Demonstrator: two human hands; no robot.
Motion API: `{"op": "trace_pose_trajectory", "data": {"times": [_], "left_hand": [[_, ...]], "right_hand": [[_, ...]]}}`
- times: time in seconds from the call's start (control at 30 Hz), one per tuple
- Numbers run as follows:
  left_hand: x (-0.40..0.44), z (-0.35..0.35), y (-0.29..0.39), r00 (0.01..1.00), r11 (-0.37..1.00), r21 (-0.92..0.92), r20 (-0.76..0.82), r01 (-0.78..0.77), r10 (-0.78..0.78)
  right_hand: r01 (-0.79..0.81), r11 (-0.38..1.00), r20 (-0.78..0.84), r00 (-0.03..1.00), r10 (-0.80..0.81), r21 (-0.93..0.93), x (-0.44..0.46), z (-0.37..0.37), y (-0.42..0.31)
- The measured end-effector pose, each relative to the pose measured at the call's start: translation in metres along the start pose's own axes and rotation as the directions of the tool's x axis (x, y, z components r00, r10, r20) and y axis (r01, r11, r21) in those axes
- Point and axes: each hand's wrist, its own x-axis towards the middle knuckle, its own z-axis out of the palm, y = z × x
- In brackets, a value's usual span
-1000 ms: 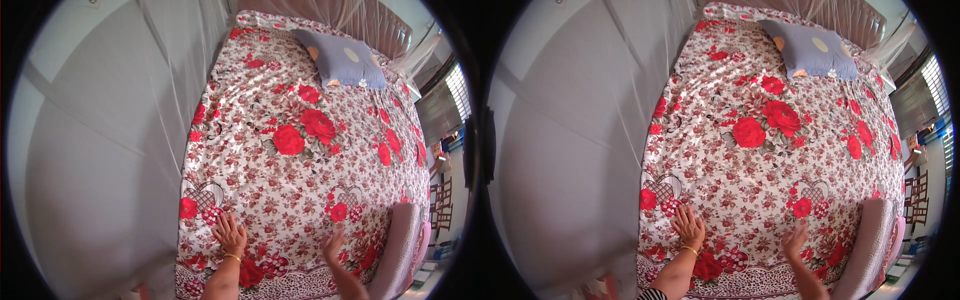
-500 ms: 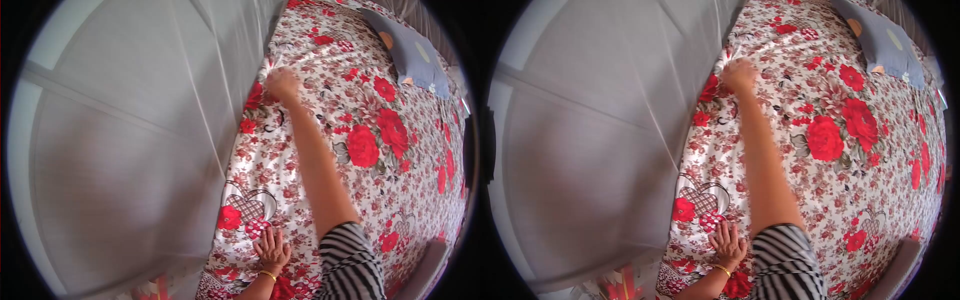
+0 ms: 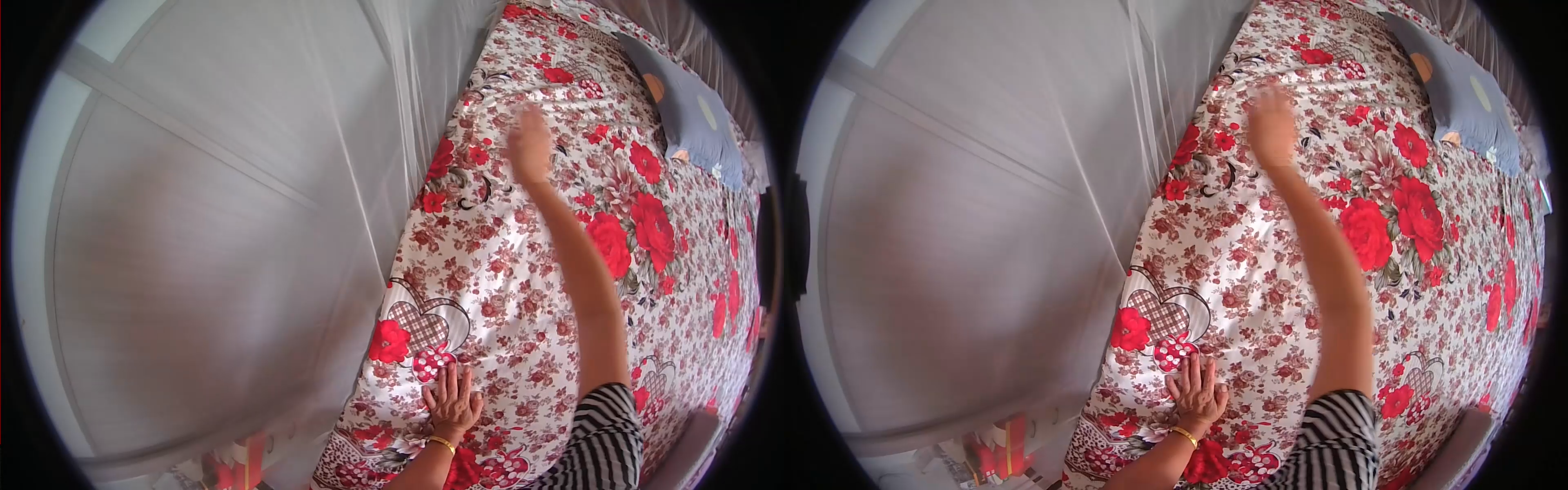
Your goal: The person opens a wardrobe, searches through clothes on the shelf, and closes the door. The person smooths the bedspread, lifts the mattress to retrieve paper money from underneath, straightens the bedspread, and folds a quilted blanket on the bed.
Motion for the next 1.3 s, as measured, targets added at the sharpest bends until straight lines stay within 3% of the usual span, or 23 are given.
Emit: {"op": "trace_pose_trajectory", "data": {"times": [0.03, 0.07, 0.1, 0.13, 0.2, 0.27, 0.3, 0.33, 0.37, 0.43, 0.47, 0.5, 0.53, 0.57, 0.63, 0.7, 0.77, 0.87, 0.93, 1.03, 1.17, 1.23, 1.3], "left_hand": [[0.000, 0.000, 0.000, 1.000, 1.000, 0.010, 0.013, 0.001, -0.001], [0.001, 0.000, 0.000, 1.000, 1.000, 0.004, 0.017, 0.002, -0.002], [0.002, 0.000, 0.000, 1.000, 1.000, 0.018, 0.018, 0.001, -0.001], [0.001, -0.001, 0.000, 1.000, 0.999, 0.034, 0.025, 0.001, -0.002], [0.001, 0.000, 0.000, 0.999, 1.000, 0.000, 0.042, 0.009, -0.009], [0.000, 0.003, -0.002, 1.000, 1.000, 0.000, 0.031, 0.001, -0.001], [0.000, 0.002, -0.002, 0.999, 1.000, 0.011, 0.035, -0.001, 0.000], [0.000, 0.001, -0.001, 0.999, 1.000, 0.014, 0.036, 0.006, -0.007], [0.000, 0.000, 0.001, 0.999, 1.000, 0.014, 0.037, 0.013, -0.014], [0.001, 0.001, 0.002, 1.000, 0.999, 0.037, 0.022, 0.011, -0.012], [0.001, 0.001, 0.002, 1.000, 0.999, 0.052, 0.006, 0.013, -0.013], [0.001, 0.003, 0.002, 1.000, 0.994, 0.104, -0.021, 0.019, -0.017], [0.002, 0.002, 0.004, 1.000, 0.994, 0.111, -0.021, 0.021, -0.019], [0.002, 0.002, 0.005, 1.000, 0.995, 0.099, -0.002, 0.011, -0.011], [0.001, 0.002, 0.002, 0.999, 0.997, 0.082, 0.034, 0.014, -0.017], [0.001, 0.004, 0.001, 0.999, 0.998, 0.062, 0.035, 0.012, -0.014], [0.002, -0.001, 0.003, 0.997, 0.999, 0.041, 0.078, 0.025, -0.029], [0.001, 0.001, 0.001, 0.998, 0.999, 0.026, 0.055, 0.020, -0.021], [0.000, 0.001, 0.002, 0.999, 0.999, 0.035, 0.034, 0.020, -0.021], [0.001, 0.004, 0.000, 1.000, 0.999, 0.051, 0.011, 0.008, -0.009], [0.001, 0.002, 0.001, 1.000, 1.000, 0.025, -0.004, 0.017, -0.017], [0.001, -0.001, 0.002, 1.000, 0.999, 0.053, 0.016, 0.005, -0.006], [0.001, 0.000, 0.003, 1.000, 0.999, 0.051, 0.004, 0.002, -0.002]], "right_hand": [[0.040, 0.958, 0.121, 0.993, -0.005, -0.285, -0.009, -0.007, 0.058], [-0.103, 0.927, -0.063, 0.994, 0.086, -0.361, -0.024, 0.000, 0.121], [-0.281, 0.774, 0.057, 0.924, 0.378, -0.568, -0.027, -0.029, 0.144], [-0.537, 0.652, -0.188, 0.828, 0.528, -0.535, -0.037, -0.039, 0.155], [-0.579, 0.409, 0.078, 0.510, 0.857, -0.706, -0.060, -0.036, 0.161], [-0.505, 0.527, -0.024, 0.737, 0.676, -0.684, -0.074, 0.008, 0.130], [-0.513, 0.663, 0.310, 0.612, 0.728, -0.545, -0.047, -0.013, 0.078], [-0.431, 0.739, 0.153, 0.803, 0.576, -0.518, -0.066, 0.048, 0.065], [-0.380, 0.878, 0.403, 0.783, 0.473, -0.291, -0.055, 0.044, 0.018], [-0.309, 0.935, 0.400, 0.845, 0.354, -0.175, -0.058, 0.059, -0.058], [-0.238, 0.963, 0.077, 0.965, 0.249, -0.127, -0.074, 0.081, -0.083], [-0.182, 0.983, 0.358, 0.920, 0.161, 0.026, -0.066, 0.067, -0.107], [-0.168, 0.967, 0.597, 0.802, 0.020, 0.193, -0.063, 0.045, -0.119], [-0.179, 0.966, 0.608, 0.793, 0.029, 0.188, -0.077, 0.031, -0.120], [-0.366, 0.631, 0.346, 0.924, 0.161, 0.684, -0.098, 0.005, -0.132], [-0.291, 0.771, 0.334, 0.936, 0.109, 0.566, -0.125, -0.052, -0.112], [-0.059, 0.918, 0.579, 0.792, -0.196, 0.392, -0.165, -0.081, -0.101], [0.195, 0.909, 0.519, 0.769, -0.374, 0.368, -0.164, -0.061, -0.095], [0.203, 0.954, 0.563, 0.772, -0.296, 0.223, -0.123, -0.026, -0.091], [0.402, 0.881, 0.279, 0.841, -0.463, 0.250, -0.061, 0.036, -0.076], [0.582, 0.740, 0.509, 0.549, -0.663, 0.336, -0.022, 0.065, -0.075], [0.503, 0.830, 0.803, 0.377, -0.461, 0.240, -0.011, 0.063, -0.077], [0.508, 0.822, 0.822, 0.333, -0.463, 0.257, -0.006, 0.058, -0.079]]}}
